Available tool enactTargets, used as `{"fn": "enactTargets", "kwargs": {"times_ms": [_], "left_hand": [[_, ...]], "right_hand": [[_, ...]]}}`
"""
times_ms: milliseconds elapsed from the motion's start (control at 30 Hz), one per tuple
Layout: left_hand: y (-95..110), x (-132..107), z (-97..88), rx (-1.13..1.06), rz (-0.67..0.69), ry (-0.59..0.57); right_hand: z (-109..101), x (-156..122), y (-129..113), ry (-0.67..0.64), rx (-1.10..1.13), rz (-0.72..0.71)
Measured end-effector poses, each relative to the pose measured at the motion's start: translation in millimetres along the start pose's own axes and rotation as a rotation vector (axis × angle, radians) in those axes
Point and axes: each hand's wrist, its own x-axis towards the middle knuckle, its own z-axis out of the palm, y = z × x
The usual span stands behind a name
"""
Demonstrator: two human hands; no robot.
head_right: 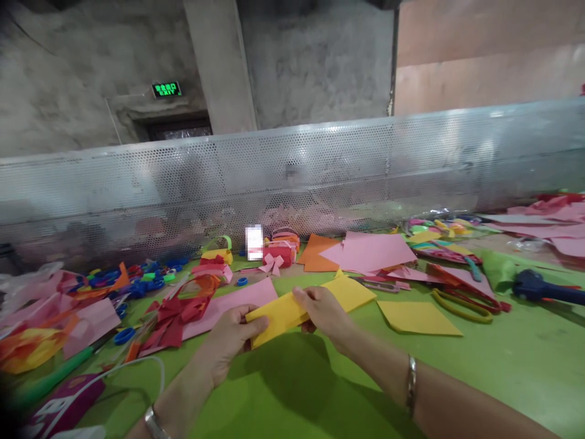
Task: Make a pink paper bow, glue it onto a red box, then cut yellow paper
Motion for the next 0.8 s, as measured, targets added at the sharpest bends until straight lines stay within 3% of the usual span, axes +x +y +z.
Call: {"fn": "enactTargets", "kwargs": {"times_ms": [800], "left_hand": [[2.0, 2.8, -6.1, -0.014, 0.006, -0.042]], "right_hand": [[-0.8, -0.7, -2.5, -0.062, -0.045, -0.129]]}}
